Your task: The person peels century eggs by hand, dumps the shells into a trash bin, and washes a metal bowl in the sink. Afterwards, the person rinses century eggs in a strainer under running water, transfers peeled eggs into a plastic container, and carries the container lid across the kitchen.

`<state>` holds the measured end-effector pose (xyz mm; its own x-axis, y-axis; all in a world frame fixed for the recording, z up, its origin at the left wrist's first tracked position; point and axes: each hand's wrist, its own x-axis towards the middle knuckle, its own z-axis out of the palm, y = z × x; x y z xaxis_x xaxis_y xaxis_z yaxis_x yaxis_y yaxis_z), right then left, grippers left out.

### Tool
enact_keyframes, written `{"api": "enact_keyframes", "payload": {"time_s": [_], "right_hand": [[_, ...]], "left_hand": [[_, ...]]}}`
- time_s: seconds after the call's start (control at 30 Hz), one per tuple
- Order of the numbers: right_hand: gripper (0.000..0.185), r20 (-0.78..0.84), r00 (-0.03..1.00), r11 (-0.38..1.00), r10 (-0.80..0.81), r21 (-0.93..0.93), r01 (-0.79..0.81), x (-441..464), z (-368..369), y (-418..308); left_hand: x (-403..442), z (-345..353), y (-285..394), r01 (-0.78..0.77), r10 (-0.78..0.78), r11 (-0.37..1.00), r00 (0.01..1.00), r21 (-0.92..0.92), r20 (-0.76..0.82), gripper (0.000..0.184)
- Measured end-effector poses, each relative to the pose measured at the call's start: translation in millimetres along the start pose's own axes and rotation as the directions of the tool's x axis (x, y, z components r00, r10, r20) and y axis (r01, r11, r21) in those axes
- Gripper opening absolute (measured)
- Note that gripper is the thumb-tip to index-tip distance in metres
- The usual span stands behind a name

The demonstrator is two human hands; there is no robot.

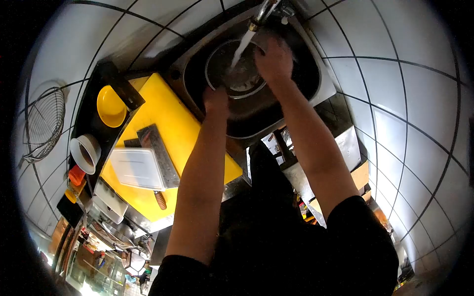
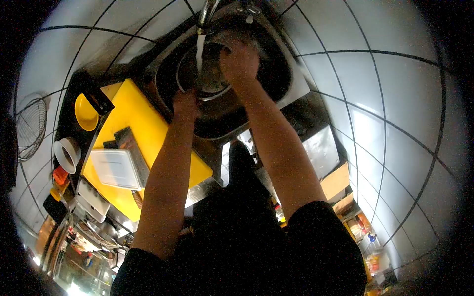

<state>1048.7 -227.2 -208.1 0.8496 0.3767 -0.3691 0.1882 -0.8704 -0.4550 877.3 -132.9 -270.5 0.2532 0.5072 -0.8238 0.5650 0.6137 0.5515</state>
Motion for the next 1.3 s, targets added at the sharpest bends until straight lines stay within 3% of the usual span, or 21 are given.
{"api": "enact_keyframes", "payload": {"time_s": [0.03, 0.07, 0.17, 0.23, 0.27, 0.33, 0.43, 0.53, 0.63, 0.73, 0.77, 0.8, 0.83, 0.87, 0.97, 1.07, 1.13, 1.17, 1.27, 1.3], "right_hand": [[0.046, -0.037, 0.999, 0.998, -0.001, -0.055, -0.001, -2, 10, 25], [0.046, -0.078, 0.997, 0.994, -0.009, -0.107, 0.001, -3, 18, 45], [0.045, 0.184, 0.983, 0.991, 0.019, 0.127, -0.043, -15, 25, 78], [0.045, 0.215, 0.976, 0.969, -0.016, 0.246, -0.038, -25, 21, 65], [0.045, 0.231, 0.972, 0.953, -0.031, 0.301, -0.041, -30, 16, 58], [0.045, 0.182, 0.982, 0.939, -0.045, 0.345, -0.02, -18, 5, 45], [0.044, 0.077, 0.99, 0.913, -0.115, 0.401, 0.075, 13, 23, 78], [0.044, 0.053, 0.989, 0.92, -0.141, 0.375, 0.111, -1, 14, 88], [0.044, 0.119, 0.981, 0.934, -0.152, 0.343, 0.103, -17, -6, 63], [0.041, 0.136, 0.987, 0.929, -0.081, 0.369, 0.026, -3, -4, 50], [0.04, 0.126, 0.991, 0.923, -0.045, 0.386, -0.008, 11, -4, 48], [0.04, 0.11, 0.993, 0.762, 0.039, 0.64, -0.1, 24, -6, 46], [0.039, 0.119, 0.985, 0.524, 0.122, 0.835, -0.166, 37, -12, 43], [0.039, 0.154, 0.968, 0.235, 0.197, 0.952, -0.199, 49, -18, 40], [0.035, 0.16, 0.956, -0.282, 0.247, 0.955, -0.087, 78, -50, 26], [0.04, 0.193, 0.978, -0.704, 0.074, 0.705, -0.085, 74, -71, 37], [0.043, 0.068, 0.996, -0.778, 0.051, 0.628, -0.003, 60, -47, 49], [0.044, 0.009, 0.999, -0.812, 0.041, 0.583, 0.028, 51, -31, 55], [0.053, 0.323, 0.921, -0.825, 0.218, 0.565, -0.002, 20, -1, 51], [0.056, 0.264, 0.955, -0.846, 0.136, 0.533, -0.028, 16, 1, 52]], "left_hand": [[-2, -5, -2, -0.023, 0.026, 0.998, 0.998, -0.061, 0.053, 0.041], [-17, -5, 8, -0.048, 0.049, 0.999, 0.998, -0.009, 0.044, 0.04], [-69, -8, 35, -0.129, 0.129, 0.984, 0.992, 0.124, 0.014, 0.039], [-77, -19, 29, -0.156, 0.164, 0.973, 0.986, 0.169, -0.031, 0.04], [-71, -21, 25, -0.16, 0.162, 0.985, 0.986, 0.059, -0.039, 0.044], [-55, -20, 25, -0.173, 0.166, 0.971, 0.984, -0.166, -0.056, 0.055], [-60, 0, 35, -0.226, 0.259, 0.942, 0.96, -0.249, 0.108, 0.056], [-68, 7, 29, -0.251, 0.253, 0.967, 0.965, -0.032, 0.073, 0.052], [-60, -14, 8, 0.053, -0.013, 0.951, 0.991, -0.305, 0.134, 0.048], [-43, -21, 3, 0.356, -0.245, 0.838, 0.923, -0.413, 0.298, 0.052], [-42, -21, 5, 0.359, -0.239, 0.833, 0.92, -0.421, 0.311, 0.056], [-46, -20, 13, 0.364, -0.235, 0.828, 0.916, -0.427, 0.325, 0.06], [-54, -17, 24, 0.369, -0.231, 0.822, 0.912, -0.434, 0.338, 0.064], [-65, -14, 33, 0.271, -0.174, 0.892, 0.945, -0.361, 0.278, 0.069], [-78, -11, 41, 0.016, -0.003, 0.995, 0.992, -0.1, 0.128, 0.082], [-42, -19, 20, -0.224, 0.249, 0.916, 0.968, 0.332, -0.035, 0.089], [-70, -12, 34, -0.343, 0.589, 0.551, 0.806, 0.761, -0.063, 0.091], [-78, -10, 35, -0.39, 0.665, 0.465, 0.747, 0.795, -0.023, 0.09], [-91, -12, 32, -0.486, 0.835, 0.167, 0.533, 0.858, 0.14, 0.088], [-91, -14, 30, -0.508, 0.87, 0.06, 0.448, 0.859, 0.204, 0.087]]}}
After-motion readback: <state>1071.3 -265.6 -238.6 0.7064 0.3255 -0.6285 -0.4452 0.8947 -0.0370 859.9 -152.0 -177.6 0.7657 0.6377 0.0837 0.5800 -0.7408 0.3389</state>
